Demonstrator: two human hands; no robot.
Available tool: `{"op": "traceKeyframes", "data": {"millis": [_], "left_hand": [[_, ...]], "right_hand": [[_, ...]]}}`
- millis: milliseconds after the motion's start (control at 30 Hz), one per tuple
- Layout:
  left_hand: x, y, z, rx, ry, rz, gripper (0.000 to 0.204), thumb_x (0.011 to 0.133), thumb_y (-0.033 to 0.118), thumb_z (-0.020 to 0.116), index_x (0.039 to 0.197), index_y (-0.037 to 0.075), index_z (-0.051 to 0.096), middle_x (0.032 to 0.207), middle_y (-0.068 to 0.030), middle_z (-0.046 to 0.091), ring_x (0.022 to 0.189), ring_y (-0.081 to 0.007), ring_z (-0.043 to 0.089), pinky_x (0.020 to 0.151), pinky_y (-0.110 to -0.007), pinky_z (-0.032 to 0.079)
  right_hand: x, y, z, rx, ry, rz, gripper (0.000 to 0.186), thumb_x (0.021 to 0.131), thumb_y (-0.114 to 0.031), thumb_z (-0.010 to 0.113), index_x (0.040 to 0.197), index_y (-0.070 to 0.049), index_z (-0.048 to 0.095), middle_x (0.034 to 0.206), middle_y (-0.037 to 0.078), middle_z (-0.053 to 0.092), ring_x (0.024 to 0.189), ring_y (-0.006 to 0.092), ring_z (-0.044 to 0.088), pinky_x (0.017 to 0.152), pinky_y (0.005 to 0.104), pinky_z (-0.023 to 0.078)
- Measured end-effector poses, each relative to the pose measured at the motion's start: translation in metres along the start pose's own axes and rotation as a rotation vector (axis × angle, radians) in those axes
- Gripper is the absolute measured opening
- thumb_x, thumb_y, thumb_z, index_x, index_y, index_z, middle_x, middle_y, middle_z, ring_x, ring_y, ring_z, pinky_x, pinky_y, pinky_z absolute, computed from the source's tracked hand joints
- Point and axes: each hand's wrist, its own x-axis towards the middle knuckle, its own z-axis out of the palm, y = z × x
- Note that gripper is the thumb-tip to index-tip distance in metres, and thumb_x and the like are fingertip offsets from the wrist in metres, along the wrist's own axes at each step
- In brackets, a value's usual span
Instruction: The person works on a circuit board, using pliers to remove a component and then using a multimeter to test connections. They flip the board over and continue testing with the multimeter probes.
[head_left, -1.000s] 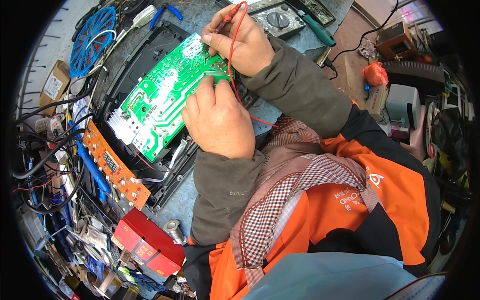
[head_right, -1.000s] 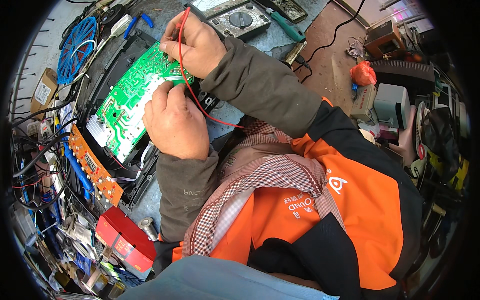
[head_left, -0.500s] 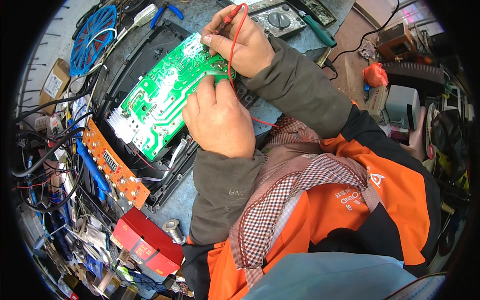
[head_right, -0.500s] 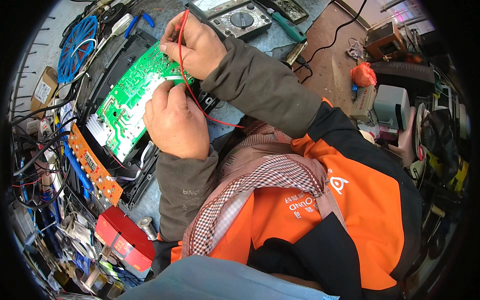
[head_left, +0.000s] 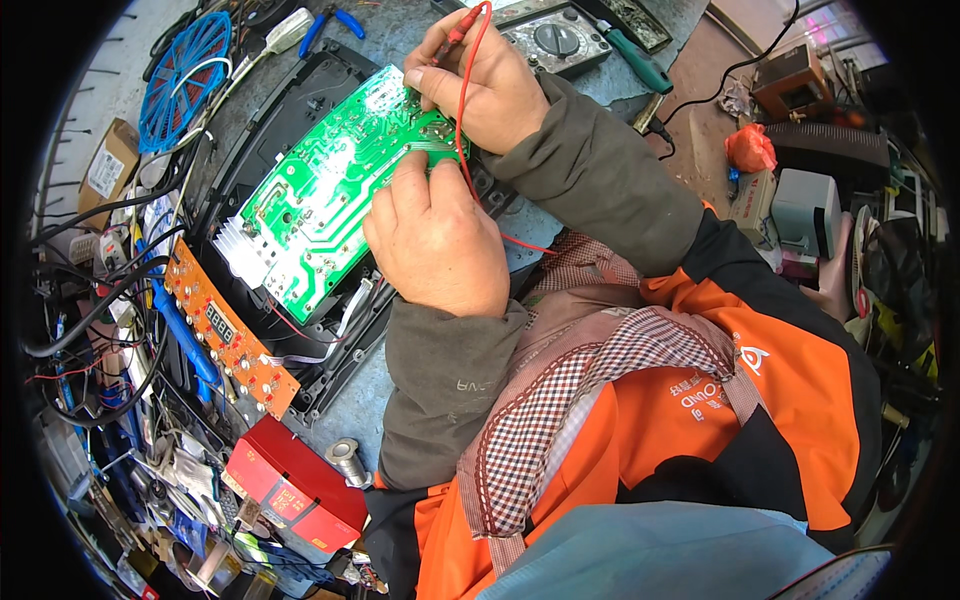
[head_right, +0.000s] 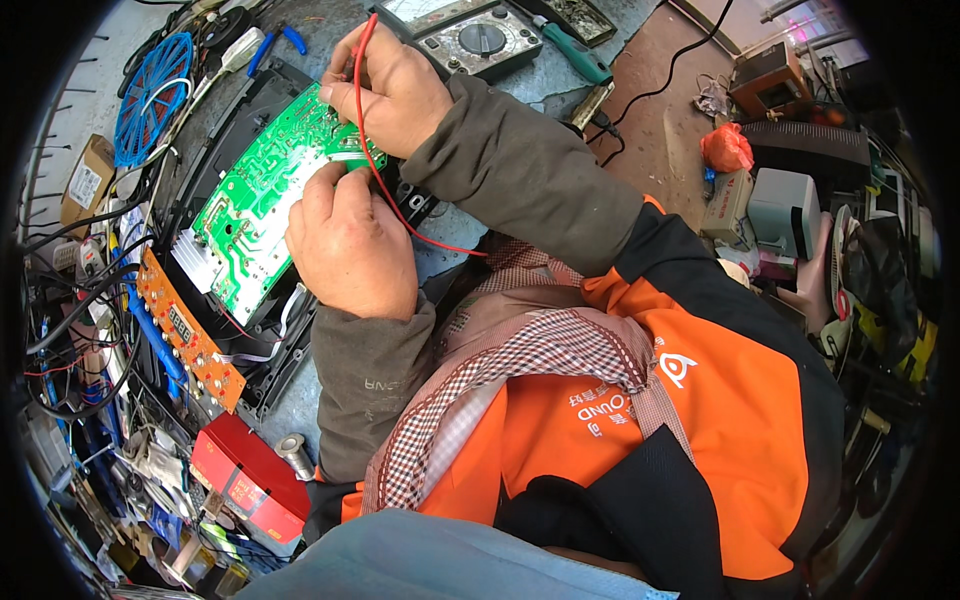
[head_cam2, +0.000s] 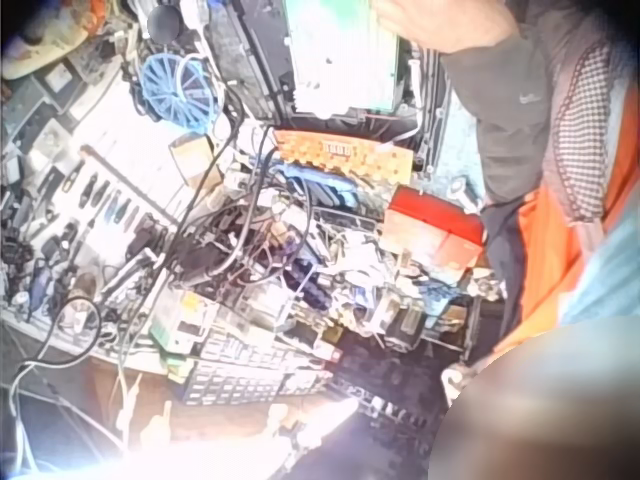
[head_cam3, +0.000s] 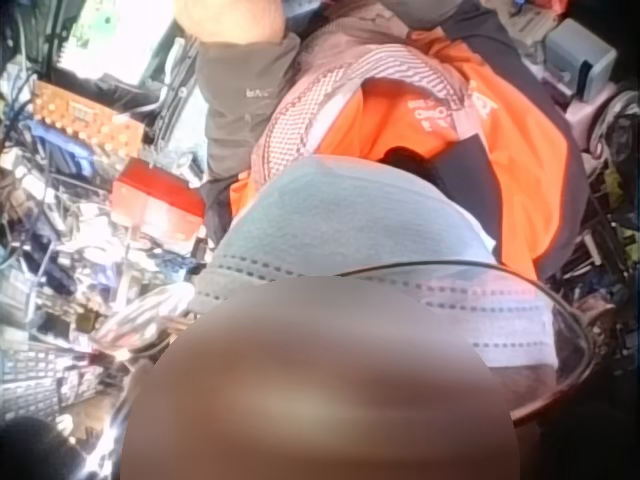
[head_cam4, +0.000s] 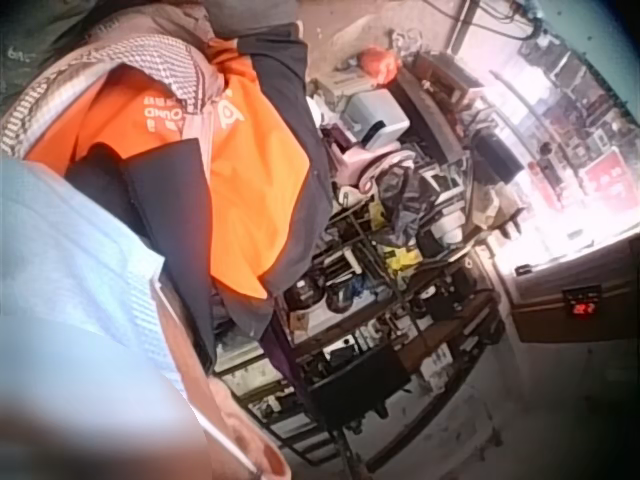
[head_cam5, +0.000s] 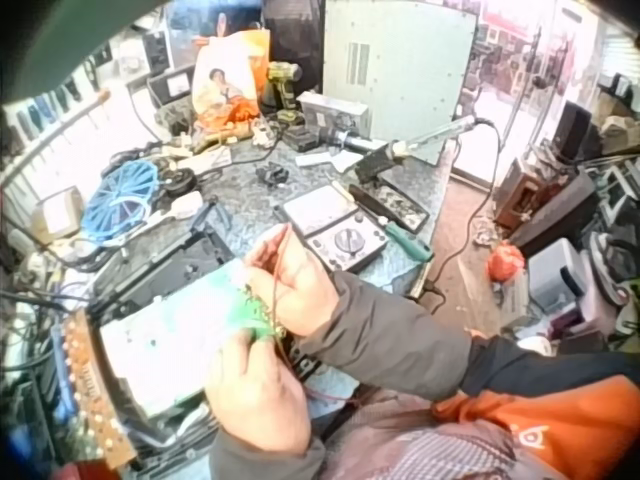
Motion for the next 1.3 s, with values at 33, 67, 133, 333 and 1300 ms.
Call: {"op": "traceKeyframes", "data": {"millis": [33,67,133,333,1300], "left_hand": [[-0.0004,-0.0002,0.0003,-0.002,0.002,-0.001,0.021,0.082,0.0,0.078,0.102,0.006,0.079,0.115,-0.0095,0.077,0.094,-0.0341,0.07,0.083,-0.048,0.055],[-0.001,-0.0003,0.0009,-0.005,0.003,-0.002,0.021,0.082,0.0,0.078,0.102,0.006,0.079,0.115,-0.0095,0.076,0.094,-0.0341,0.07,0.083,-0.048,0.055],[-0.0007,0.0002,0.0013,-0.009,0.006,-0.002,0.022,0.082,0.0,0.077,0.102,0.006,0.079,0.115,-0.0095,0.076,0.094,-0.0342,0.069,0.083,-0.048,0.055],[-0.0008,0.0006,-0.0003,-0.008,-0.01,-0.01,0.022,0.082,0.0,0.077,0.103,0.006,0.079,0.116,-0.0094,0.076,0.095,-0.034,0.069,0.084,-0.048,0.055],[-0.0033,-0.0004,0.0017,0.0,-0.043,-0.007,0.01,0.092,0.008,0.075,0.102,0.006,0.073,0.122,-0.011,0.073,0.1,-0.0333,0.067,0.086,-0.048,0.051]], "right_hand": [[-0.0001,-0.0028,-0.0009,-0.032,0.001,0.0,0.02,0.103,-0.007,0.075,0.116,-0.004,0.061,0.095,0.004,0.071,0.079,0.0123,0.069,0.071,0.0304,0.059],[-0.0001,-0.0042,-0.0012,-0.064,0.002,0.0,0.02,0.103,-0.007,0.075,0.116,-0.004,0.061,0.095,0.004,0.071,0.079,0.0123,0.069,0.071,0.0305,0.059],[0.0001,-0.0027,-0.0027,-0.079,-0.014,-0.018,0.02,0.103,-0.007,0.075,0.116,-0.004,0.061,0.095,0.004,0.071,0.078,0.0125,0.069,0.07,0.0307,0.059],[0.0001,-0.0023,-0.0011,-0.042,-0.005,0.004,0.02,0.103,-0.006,0.075,0.117,-0.004,0.061,0.096,0.005,0.071,0.078,0.0127,0.07,0.071,0.0299,0.06],[-0.001,-0.0006,-0.0033,-0.093,-0.024,-0.085,0.018,0.103,-0.007,0.075,0.115,-0.004,0.062,0.094,0.004,0.071,0.085,0.0121,0.069,0.074,0.0309,0.058]]}}
